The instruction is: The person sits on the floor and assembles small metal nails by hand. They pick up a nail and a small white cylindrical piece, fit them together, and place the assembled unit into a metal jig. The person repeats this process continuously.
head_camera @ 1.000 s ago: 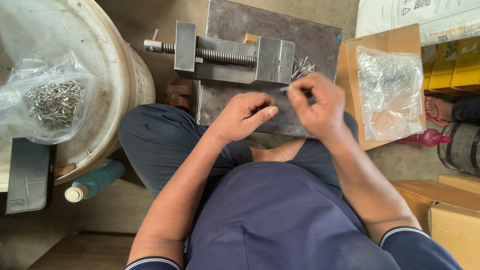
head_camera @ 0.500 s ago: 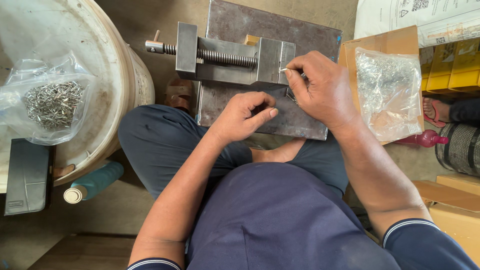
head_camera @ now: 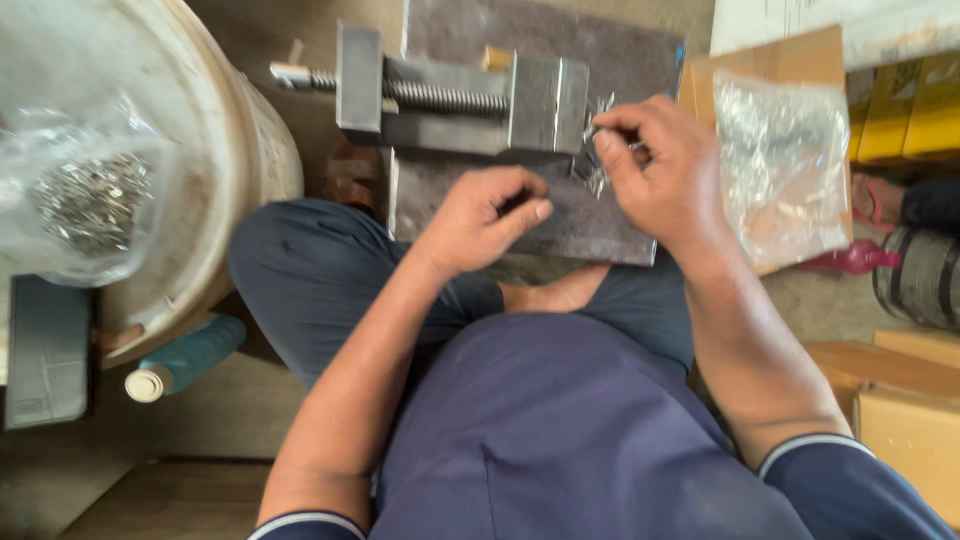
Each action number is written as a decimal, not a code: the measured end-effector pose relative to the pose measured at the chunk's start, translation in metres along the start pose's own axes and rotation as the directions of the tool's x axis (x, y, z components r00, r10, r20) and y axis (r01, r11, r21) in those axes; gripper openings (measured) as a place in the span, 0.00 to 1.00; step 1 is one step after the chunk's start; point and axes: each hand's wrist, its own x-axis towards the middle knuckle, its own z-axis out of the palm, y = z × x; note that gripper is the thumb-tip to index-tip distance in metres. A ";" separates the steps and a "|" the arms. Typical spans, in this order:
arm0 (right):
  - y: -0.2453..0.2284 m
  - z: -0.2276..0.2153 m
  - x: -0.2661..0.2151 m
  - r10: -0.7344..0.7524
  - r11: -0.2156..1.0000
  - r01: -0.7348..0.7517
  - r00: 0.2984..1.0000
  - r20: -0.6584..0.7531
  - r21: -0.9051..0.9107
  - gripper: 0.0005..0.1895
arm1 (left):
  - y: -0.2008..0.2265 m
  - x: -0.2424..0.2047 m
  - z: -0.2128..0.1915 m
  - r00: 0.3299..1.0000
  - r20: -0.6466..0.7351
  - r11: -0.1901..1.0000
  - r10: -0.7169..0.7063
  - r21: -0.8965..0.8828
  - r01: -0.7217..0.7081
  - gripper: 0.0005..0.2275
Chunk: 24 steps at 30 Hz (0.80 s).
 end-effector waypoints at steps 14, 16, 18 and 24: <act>0.017 0.033 -0.041 0.015 0.962 0.007 0.997 0.079 -0.274 0.05 | -0.001 -0.001 0.005 1.000 -0.005 1.000 -0.027 -0.010 0.027 0.08; 0.017 0.036 -0.041 -0.009 0.954 0.033 0.997 0.082 -0.299 0.05 | -0.002 -0.002 0.006 1.000 -0.006 1.000 -0.018 -0.018 0.018 0.08; 0.015 0.039 -0.043 0.015 0.955 0.008 0.997 0.076 -0.295 0.06 | -0.003 -0.002 0.007 1.000 -0.006 1.000 -0.018 -0.020 0.018 0.08; 0.015 0.042 -0.050 0.126 0.963 -0.112 0.991 0.042 -0.243 0.03 | -0.005 -0.002 0.007 1.000 0.001 0.999 -0.031 -0.022 0.031 0.07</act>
